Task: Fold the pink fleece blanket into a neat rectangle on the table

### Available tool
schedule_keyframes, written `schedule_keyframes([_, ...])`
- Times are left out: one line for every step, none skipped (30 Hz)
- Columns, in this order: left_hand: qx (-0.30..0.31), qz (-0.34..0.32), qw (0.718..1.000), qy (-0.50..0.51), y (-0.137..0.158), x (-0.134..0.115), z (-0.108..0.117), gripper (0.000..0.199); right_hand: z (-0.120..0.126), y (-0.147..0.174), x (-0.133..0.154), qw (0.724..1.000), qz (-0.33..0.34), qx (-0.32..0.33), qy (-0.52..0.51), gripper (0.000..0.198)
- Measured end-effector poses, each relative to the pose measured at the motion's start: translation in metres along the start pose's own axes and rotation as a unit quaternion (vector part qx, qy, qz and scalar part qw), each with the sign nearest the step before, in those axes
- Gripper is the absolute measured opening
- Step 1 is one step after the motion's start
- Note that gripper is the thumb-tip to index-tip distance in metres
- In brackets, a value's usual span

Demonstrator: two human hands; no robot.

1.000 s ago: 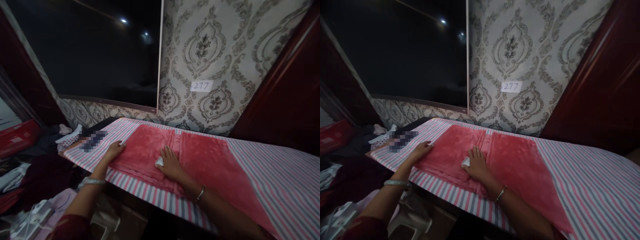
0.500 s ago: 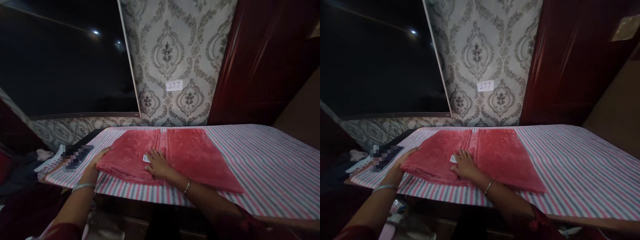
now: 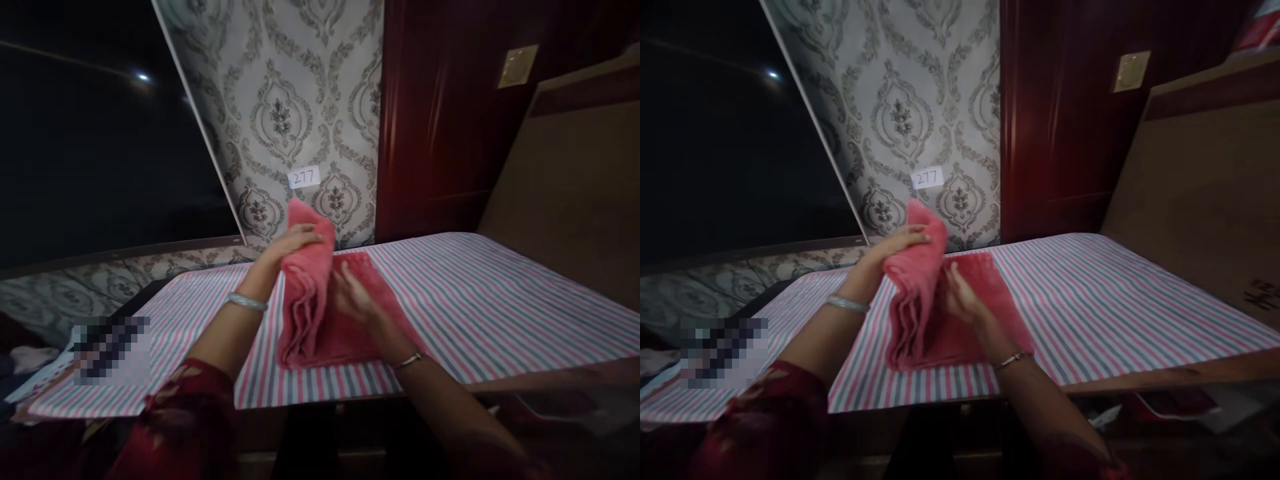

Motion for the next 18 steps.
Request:
schedule_keyframes([0.069,0.005,0.998,0.013,-0.002,-0.001,-0.040,0.045,0.022,0.016,0.008,0.999,0.019,-0.031,-0.032,0.066])
schedule_keyframes([0.143,0.010,0.989,0.042,0.002,0.000,-0.080,0.048,0.044,0.032,0.013,0.996,0.033,-0.062,-0.061,0.062])
schedule_keyframes([0.219,0.030,0.972,0.075,0.010,0.005,-0.115,0.052,0.065,0.046,0.014,0.992,0.034,-0.088,-0.085,0.059])
schedule_keyframes([0.272,0.046,0.957,0.092,0.018,0.013,-0.141,0.054,0.084,0.059,0.010,0.989,0.018,-0.107,-0.101,0.057])
schedule_keyframes([0.291,0.052,0.950,0.095,0.024,0.022,-0.156,0.051,0.099,0.069,0.003,0.987,-0.013,-0.117,-0.113,0.055])
schedule_keyframes([0.288,0.051,0.952,0.088,0.026,0.034,-0.162,0.045,0.111,0.077,-0.006,0.983,-0.050,-0.122,-0.124,0.053])
schedule_keyframes([0.256,0.044,0.963,0.073,0.026,0.046,-0.158,0.038,0.121,0.083,-0.014,0.979,-0.081,-0.127,-0.134,0.050])
schedule_keyframes([0.195,0.039,0.979,0.053,0.023,0.060,-0.145,0.030,0.129,0.086,-0.020,0.976,-0.104,-0.130,-0.143,0.047])
schedule_keyframes([0.114,0.040,0.992,0.032,0.020,0.074,-0.123,0.023,0.135,0.087,-0.023,0.973,-0.117,-0.132,-0.151,0.044])
schedule_keyframes([0.024,0.054,0.998,0.012,0.021,0.089,-0.097,0.019,0.140,0.085,-0.025,0.971,-0.125,-0.132,-0.156,0.040])
schedule_keyframes([-0.072,0.081,0.994,-0.005,0.026,0.105,-0.068,0.019,0.144,0.081,-0.024,0.970,-0.129,-0.131,-0.159,0.038])
schedule_keyframes([-0.121,0.103,0.987,-0.018,0.033,0.119,-0.047,0.022,0.147,0.075,-0.023,0.970,-0.135,-0.128,-0.158,0.036])
schedule_keyframes([-0.147,0.124,0.981,-0.026,0.041,0.132,-0.029,0.025,0.150,0.068,-0.021,0.970,-0.144,-0.126,-0.151,0.036])
schedule_keyframes([-0.165,0.147,0.975,-0.028,0.049,0.144,-0.014,0.027,0.153,0.061,-0.018,0.970,-0.155,-0.129,-0.137,0.036])
schedule_keyframes([-0.174,0.175,0.969,-0.024,0.057,0.156,-0.004,0.028,0.157,0.054,-0.015,0.971,-0.161,-0.138,-0.113,0.036])
schedule_keyframes([-0.176,0.203,0.963,-0.013,0.066,0.167,0.002,0.028,0.162,0.047,-0.009,0.972,-0.160,-0.155,-0.081,0.036])
schedule_keyframes([-0.174,0.229,0.958,0.002,0.073,0.178,0.005,0.028,0.168,0.041,-0.003,0.972,-0.147,-0.176,-0.044,0.037])
schedule_keyframes([-0.170,0.250,0.953,0.019,0.079,0.186,0.005,0.029,0.174,0.036,0.005,0.972,-0.123,-0.200,-0.008,0.039])
Point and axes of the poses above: each hand's wrist, its own y-axis away from the middle knuckle, its own z-axis out of the back of the hand, x = y × z, the point moved 8 cm from there along -y, towards the middle knuckle, and after that the axes turned 12 degrees about -z, right-handed, at the moved point
